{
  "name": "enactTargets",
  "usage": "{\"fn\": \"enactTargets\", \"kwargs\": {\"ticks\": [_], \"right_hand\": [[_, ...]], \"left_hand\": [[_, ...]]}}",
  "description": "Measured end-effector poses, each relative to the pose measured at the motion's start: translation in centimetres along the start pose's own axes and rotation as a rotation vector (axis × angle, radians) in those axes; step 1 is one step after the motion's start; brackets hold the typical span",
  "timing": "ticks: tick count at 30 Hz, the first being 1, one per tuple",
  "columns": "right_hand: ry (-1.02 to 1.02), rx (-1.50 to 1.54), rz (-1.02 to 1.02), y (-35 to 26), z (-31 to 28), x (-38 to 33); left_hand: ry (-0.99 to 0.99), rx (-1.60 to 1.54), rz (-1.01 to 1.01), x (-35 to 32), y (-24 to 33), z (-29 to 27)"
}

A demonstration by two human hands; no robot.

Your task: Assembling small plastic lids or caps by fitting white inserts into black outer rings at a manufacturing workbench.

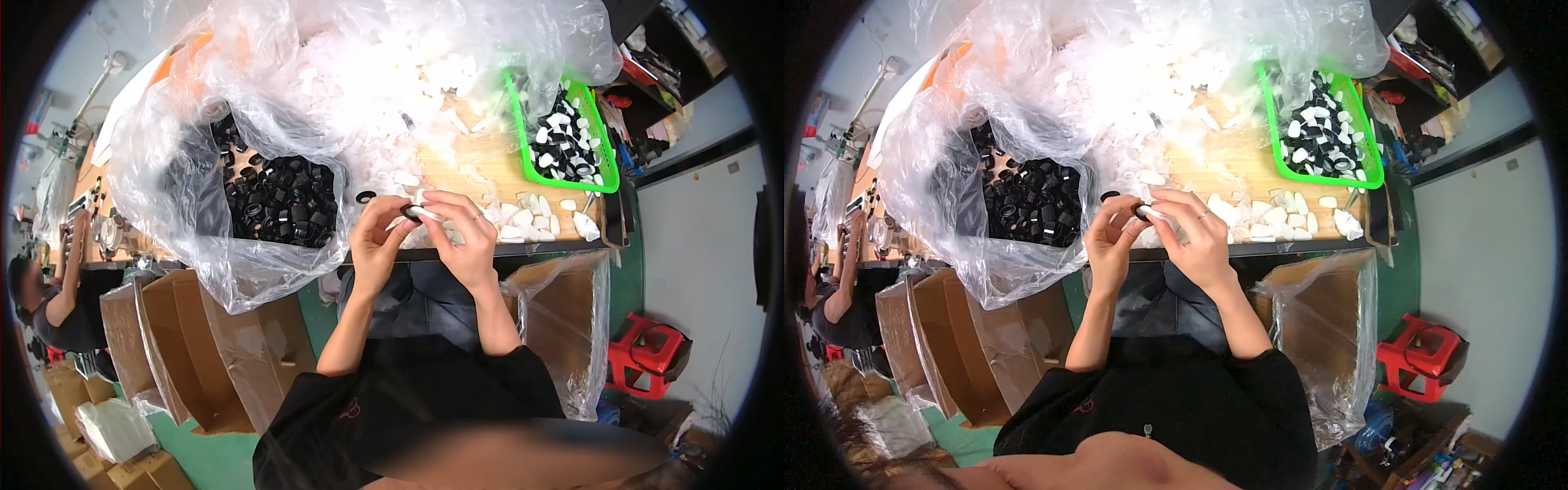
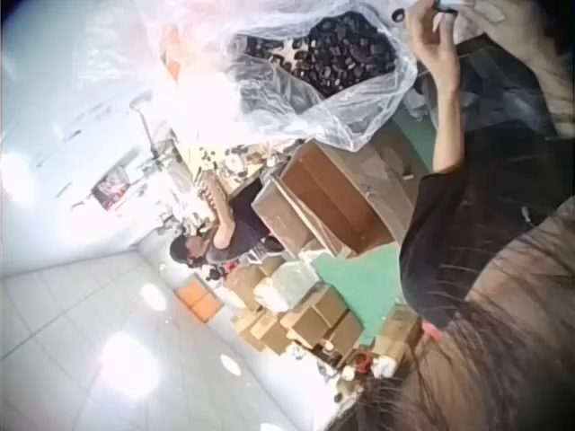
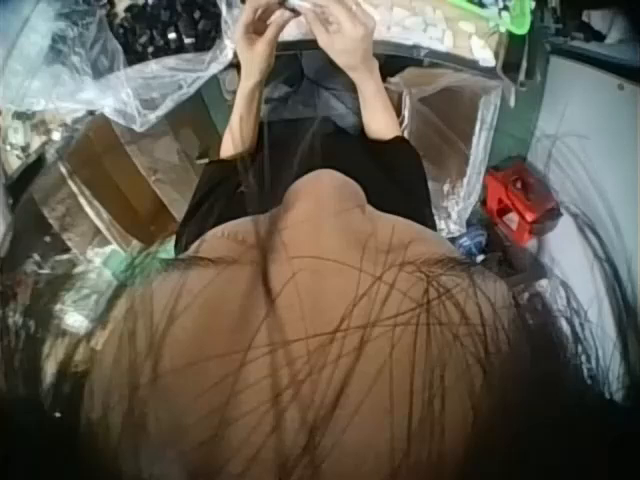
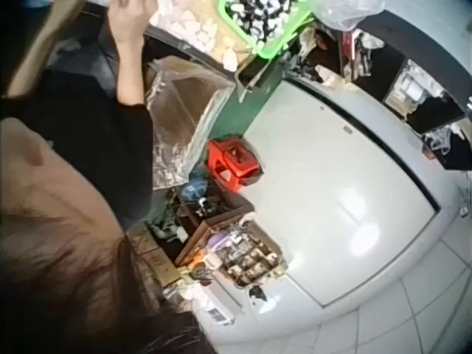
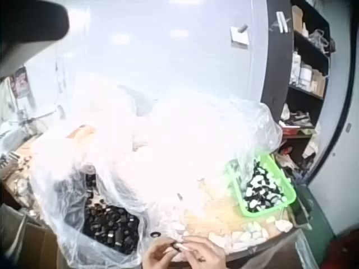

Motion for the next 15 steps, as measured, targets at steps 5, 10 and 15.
{"fn": "enactTargets", "kwargs": {"ticks": [5,10,15], "right_hand": [[-0.029,-0.024,-0.009,-0.06,-0.43,-0.02],[-0.048,-0.031,0.009,-0.07,-0.56,-0.10],[-0.042,-0.029,0.016,0.02,-0.28,-0.24]], "left_hand": [[-0.004,0.032,0.033,-0.21,0.28,0.58],[0.024,-0.042,-0.074,-0.23,0.35,0.46],[0.024,0.007,-0.037,-0.24,0.56,0.66]]}}
Point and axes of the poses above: each hand's wrist, its own x-axis towards the middle knuckle, its own z-axis out of the palm, y = z × x, the point moved 3 cm from there along x, towards the middle knuckle, and after that the axes turned 10 degrees about y, right-handed, at the moved point
